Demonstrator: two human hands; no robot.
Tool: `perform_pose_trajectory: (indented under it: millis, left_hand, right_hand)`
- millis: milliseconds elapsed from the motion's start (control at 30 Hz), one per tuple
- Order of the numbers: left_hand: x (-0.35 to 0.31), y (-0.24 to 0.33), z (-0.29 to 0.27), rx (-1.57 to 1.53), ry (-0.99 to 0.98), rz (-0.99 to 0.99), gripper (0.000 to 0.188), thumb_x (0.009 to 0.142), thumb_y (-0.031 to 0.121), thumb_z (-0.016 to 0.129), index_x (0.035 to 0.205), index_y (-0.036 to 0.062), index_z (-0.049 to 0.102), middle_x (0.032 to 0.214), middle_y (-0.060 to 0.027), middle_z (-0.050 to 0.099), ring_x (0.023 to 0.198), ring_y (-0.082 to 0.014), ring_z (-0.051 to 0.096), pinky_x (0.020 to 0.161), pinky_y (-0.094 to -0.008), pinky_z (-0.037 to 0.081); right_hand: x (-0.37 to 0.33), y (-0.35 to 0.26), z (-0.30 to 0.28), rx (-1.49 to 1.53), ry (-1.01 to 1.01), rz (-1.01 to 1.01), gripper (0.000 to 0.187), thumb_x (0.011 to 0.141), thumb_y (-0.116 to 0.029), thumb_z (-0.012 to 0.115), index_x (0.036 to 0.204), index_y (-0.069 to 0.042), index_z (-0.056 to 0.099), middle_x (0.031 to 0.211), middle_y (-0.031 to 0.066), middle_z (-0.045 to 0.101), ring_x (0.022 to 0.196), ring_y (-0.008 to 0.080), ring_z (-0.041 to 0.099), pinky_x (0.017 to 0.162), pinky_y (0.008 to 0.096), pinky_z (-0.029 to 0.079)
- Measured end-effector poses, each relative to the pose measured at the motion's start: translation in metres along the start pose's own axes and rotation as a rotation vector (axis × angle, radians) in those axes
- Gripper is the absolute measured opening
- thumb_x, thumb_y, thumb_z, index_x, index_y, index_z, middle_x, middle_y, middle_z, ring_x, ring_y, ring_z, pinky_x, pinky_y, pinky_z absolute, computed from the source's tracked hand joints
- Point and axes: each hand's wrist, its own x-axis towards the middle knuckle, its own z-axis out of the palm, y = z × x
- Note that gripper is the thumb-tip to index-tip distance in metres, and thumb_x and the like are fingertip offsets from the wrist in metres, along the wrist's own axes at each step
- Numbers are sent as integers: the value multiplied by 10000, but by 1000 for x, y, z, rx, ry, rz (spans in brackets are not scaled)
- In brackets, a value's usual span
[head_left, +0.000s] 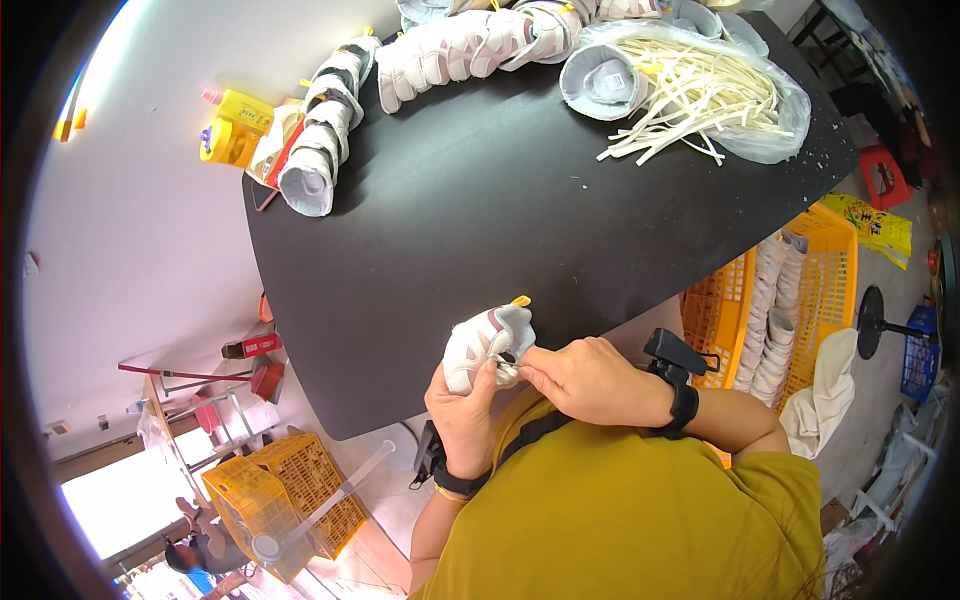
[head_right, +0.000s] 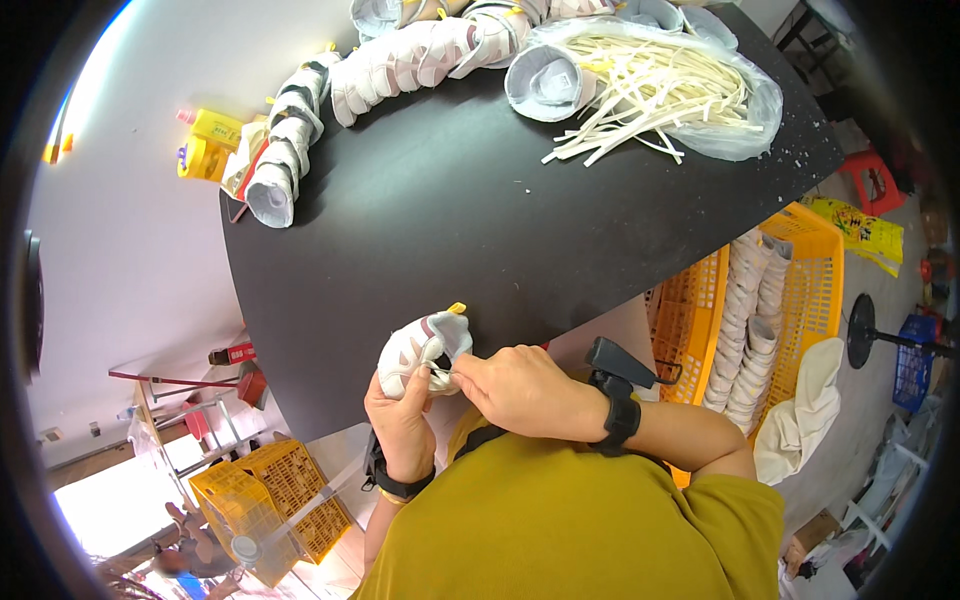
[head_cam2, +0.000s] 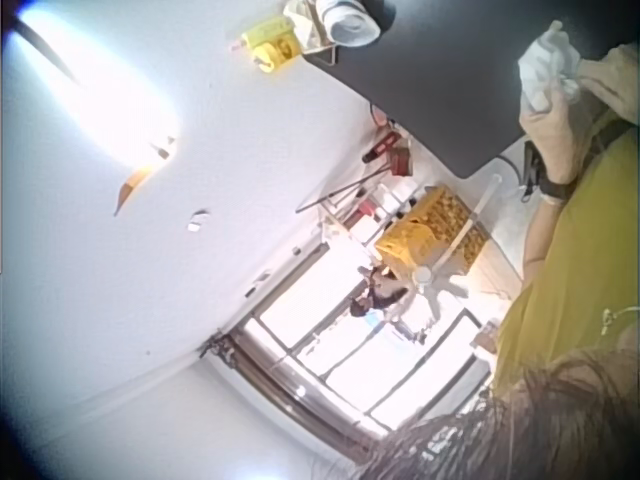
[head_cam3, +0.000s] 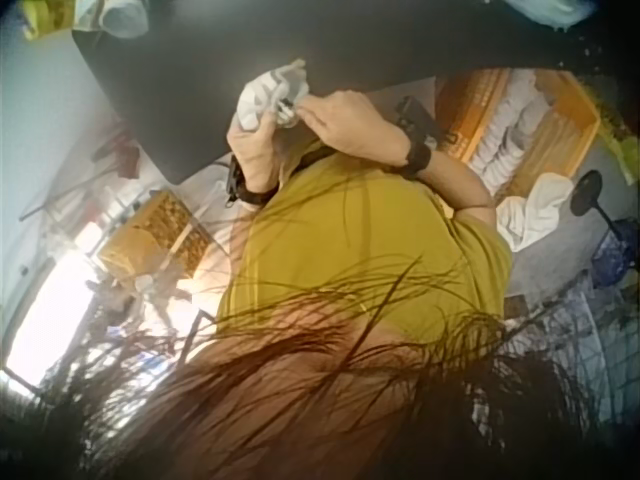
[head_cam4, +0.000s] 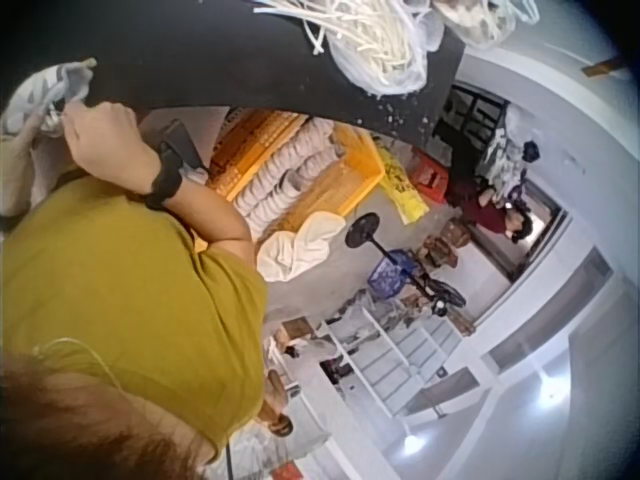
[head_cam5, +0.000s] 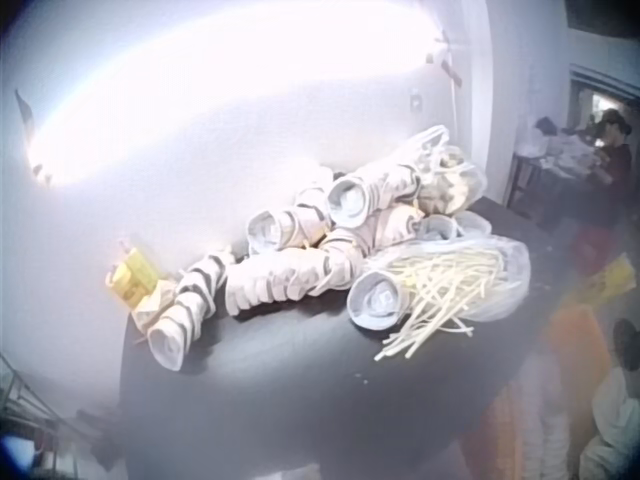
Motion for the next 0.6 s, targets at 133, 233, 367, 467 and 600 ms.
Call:
perform_pose_trajectory:
  millis: [133, 233, 367, 467, 600]
  left_hand:
    - [-3, 7, 8, 8, 21, -15, 225, 899, -17, 635, 1121, -53, 620, 1020, -69, 676, 897, -116, 645, 805, -271, 538]
    - [-3, -1, 5, 33, 49, -1, 229, 899, -24, 628, 1125, -58, 614, 1026, -73, 677, 898, -122, 650, 808, -277, 543]
    - [-4, 1, 9, -20, 54, 11, 227, 900, -24, 626, 1124, -59, 614, 1026, -78, 680, 896, -125, 653, 808, -279, 545]
    - [-5, -1, 11, -25, 61, 25, 216, 904, -15, 628, 1115, -63, 615, 1028, -78, 679, 889, -124, 651, 804, -272, 537]
    - [-5, -14, 7, 229, 126, 253, 202, 849, -32, 663, 1050, -34, 643, 920, -47, 668, 797, -113, 619, 714, -268, 504]
  right_hand:
    - [4, 5, 0, 203, -96, 90, 232, 973, -193, 512, 901, -7, 631, 688, 197, 645, 619, 392, 630, 591, 447, 496]
    - [4, 6, 1, 299, -100, 117, 290, 977, -215, 484, 869, 8, 635, 703, 223, 639, 646, 412, 626, 636, 471, 492]
    - [6, 5, -2, 291, -127, 129, 307, 979, -222, 477, 880, 14, 648, 725, 222, 649, 670, 408, 636, 656, 465, 494]
    - [7, 4, -4, 295, -144, 136, 310, 979, -218, 473, 876, 15, 650, 727, 223, 649, 674, 399, 643, 660, 458, 494]
    - [9, 2, -3, 367, -147, 162, 312, 979, -220, 467, 877, 20, 638, 757, 230, 654, 682, 404, 640, 677, 462, 494]
